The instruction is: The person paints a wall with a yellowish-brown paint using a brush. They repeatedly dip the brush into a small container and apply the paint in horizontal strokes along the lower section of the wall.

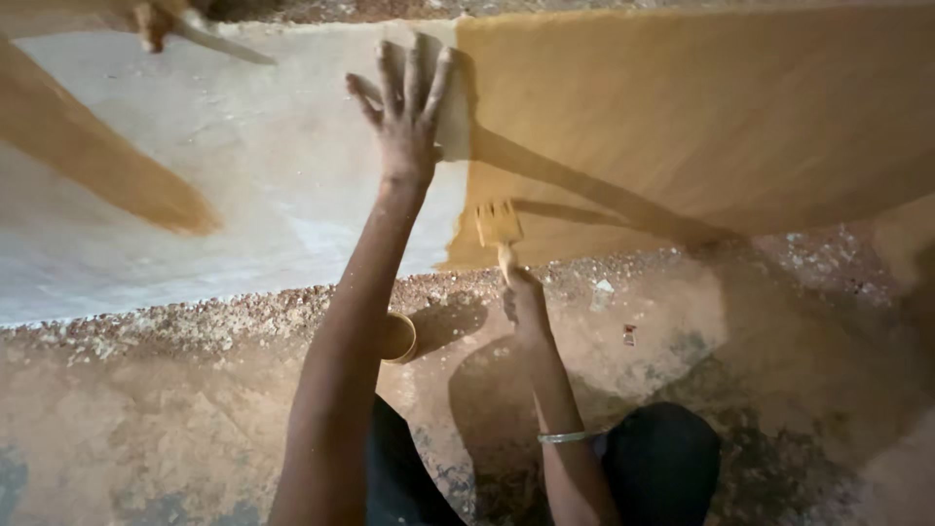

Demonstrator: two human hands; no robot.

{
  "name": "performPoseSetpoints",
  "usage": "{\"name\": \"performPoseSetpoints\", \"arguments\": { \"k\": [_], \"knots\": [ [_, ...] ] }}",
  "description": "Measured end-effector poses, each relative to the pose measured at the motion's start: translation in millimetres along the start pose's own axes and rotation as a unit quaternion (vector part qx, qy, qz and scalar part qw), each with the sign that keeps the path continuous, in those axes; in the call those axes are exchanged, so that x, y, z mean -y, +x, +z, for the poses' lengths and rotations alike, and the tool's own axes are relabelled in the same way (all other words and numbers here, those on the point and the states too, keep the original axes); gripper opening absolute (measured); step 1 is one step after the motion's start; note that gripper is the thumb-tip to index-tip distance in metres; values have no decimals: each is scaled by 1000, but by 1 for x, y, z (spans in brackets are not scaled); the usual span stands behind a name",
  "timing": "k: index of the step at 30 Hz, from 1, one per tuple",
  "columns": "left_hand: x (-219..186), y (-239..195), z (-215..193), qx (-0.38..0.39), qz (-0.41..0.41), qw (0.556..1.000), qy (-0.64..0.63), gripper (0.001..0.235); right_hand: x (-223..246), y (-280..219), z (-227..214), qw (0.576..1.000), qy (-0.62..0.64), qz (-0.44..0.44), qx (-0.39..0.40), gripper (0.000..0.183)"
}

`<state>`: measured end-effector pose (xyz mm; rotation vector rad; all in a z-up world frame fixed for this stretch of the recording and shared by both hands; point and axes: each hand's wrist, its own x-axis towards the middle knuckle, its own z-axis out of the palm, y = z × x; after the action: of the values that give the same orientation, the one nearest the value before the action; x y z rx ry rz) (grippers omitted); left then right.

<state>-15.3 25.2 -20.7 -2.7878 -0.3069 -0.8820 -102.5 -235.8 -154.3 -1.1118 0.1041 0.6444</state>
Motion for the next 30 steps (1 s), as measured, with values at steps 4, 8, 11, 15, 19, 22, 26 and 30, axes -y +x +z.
{"name": "performPoseSetpoints", "arguments": {
  "k": [4, 8, 11, 15, 19, 22, 26, 30],
  "knots": [
    [0, 2, 0, -22, -10, 999, 24, 156, 84, -34, 37, 973, -124, -189, -54, 43],
    [1, 0, -2, 13, -7, 1000, -10, 155, 164, -77, 67, 946, -108, -307, -9, 40],
    [1, 3, -6, 21, -12, 1000, -15, 155, 173, -63, 70, 951, -67, -301, 16, 38],
    [2, 2, -5, -7, -7, 1000, -14, 156, 98, -23, 38, 963, -105, -245, -36, 48],
    [3, 0, 5, -13, -4, 1000, -4, 159, 14, -13, 4, 990, -73, -88, -80, 46],
    [4, 2, 10, -50, 0, 999, 7, 159, 18, -18, 11, 998, -31, -46, -41, 35],
    [4, -3, 15, -41, 3, 999, -34, 157, 96, -49, 51, 975, -95, -182, -83, 40],
    [3, 4, 9, -87, -4, 994, 71, 154, 172, -90, 76, 958, -25, -283, 30, 33]
  ]
}}
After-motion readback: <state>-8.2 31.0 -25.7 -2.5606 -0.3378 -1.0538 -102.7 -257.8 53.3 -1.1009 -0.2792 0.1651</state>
